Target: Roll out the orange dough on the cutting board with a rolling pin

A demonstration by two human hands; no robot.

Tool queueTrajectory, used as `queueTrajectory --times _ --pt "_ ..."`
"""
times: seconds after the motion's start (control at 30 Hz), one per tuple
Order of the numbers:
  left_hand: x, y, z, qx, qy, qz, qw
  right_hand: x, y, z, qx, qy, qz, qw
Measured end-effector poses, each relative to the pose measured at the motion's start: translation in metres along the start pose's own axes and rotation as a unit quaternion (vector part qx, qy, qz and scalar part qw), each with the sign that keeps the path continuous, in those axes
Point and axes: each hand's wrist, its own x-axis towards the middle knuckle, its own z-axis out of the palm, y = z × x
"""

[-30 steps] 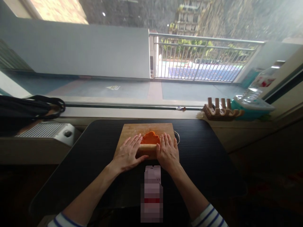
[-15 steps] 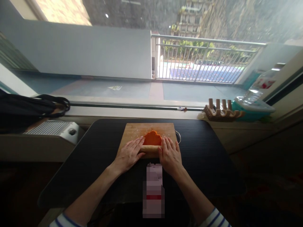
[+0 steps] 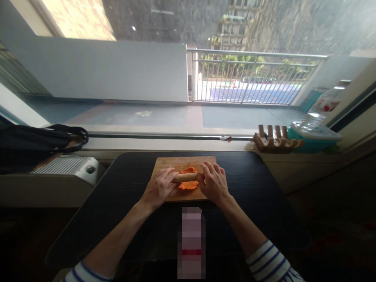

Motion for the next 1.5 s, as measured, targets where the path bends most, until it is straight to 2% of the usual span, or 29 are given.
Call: queueTrajectory --times 0.1,0.27,0.47,0.63,0.87,1.07,1.5 --pt "0.007 0.002 0.002 -0.003 -0.014 -0.017 1.000 0.019 0.007 0.006 -0.001 -0.038 -0.003 0.999" --pt "0.001 0.006 0.011 0.012 -0.034 -0.033 0.999 0.045 0.017 0.018 -0.005 -0.115 -0.034 0.993" --pt "0.002 -0.001 0.010 0.018 0.002 -0.054 0.998 0.085 0.010 0.020 0.005 -0.136 -0.090 0.987" --pt "0.002 -0.006 0.013 0.029 -0.004 -0.076 0.997 0.106 0.006 0.031 0.002 -0.203 -0.120 0.972" --pt "0.003 0.000 0.024 0.056 -0.023 -0.068 0.996 0.093 0.020 0.052 -0.002 -0.230 -0.134 0.964" --pt "0.003 0.002 0.026 0.063 -0.048 -0.051 0.996 0.076 0.026 0.050 0.000 -0.228 -0.148 0.962" --pt "0.000 -0.007 0.026 0.057 -0.077 0.007 0.995 0.035 0.018 0.049 0.008 -0.140 -0.036 0.989"
